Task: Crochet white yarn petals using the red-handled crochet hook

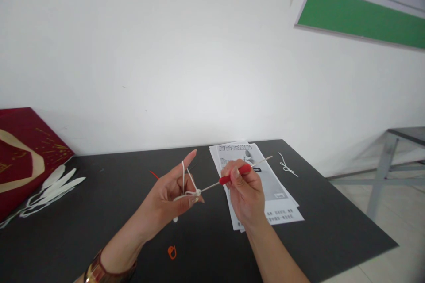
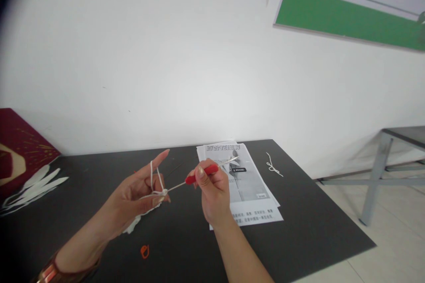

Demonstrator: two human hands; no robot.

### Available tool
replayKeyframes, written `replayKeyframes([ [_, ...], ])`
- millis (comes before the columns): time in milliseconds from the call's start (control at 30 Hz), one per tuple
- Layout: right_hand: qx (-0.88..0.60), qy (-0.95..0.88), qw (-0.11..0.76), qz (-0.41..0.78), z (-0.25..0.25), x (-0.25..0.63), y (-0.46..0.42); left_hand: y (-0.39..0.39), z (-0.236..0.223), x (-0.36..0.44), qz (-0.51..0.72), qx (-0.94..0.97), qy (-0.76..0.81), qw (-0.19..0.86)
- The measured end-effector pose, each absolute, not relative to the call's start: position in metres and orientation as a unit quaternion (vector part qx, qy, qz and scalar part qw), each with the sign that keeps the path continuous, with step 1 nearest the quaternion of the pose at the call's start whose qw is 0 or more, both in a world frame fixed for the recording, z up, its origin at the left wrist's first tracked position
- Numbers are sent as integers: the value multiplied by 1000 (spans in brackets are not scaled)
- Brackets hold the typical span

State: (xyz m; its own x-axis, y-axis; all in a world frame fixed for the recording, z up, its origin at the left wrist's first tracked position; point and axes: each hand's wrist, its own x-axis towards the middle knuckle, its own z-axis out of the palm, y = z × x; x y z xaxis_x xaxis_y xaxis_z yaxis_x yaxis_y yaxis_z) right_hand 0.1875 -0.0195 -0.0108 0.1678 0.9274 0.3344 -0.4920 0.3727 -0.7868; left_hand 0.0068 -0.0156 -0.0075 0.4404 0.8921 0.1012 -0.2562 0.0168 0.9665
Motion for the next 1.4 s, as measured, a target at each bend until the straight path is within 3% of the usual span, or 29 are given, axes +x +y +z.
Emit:
replayKeyframes([
  [833, -238, -504, 715, 422, -19, 194, -21, -14, -9, 5, 426, 546, 275, 667],
  [1267, -268, -677, 649, 219, -19, 198, -32, -7, -8, 9, 451, 521, 336, 642],
  [1400, -280, -685, 639, 210, -17, 196, -31, -7, -9, 11, 459, 505, 347, 643],
])
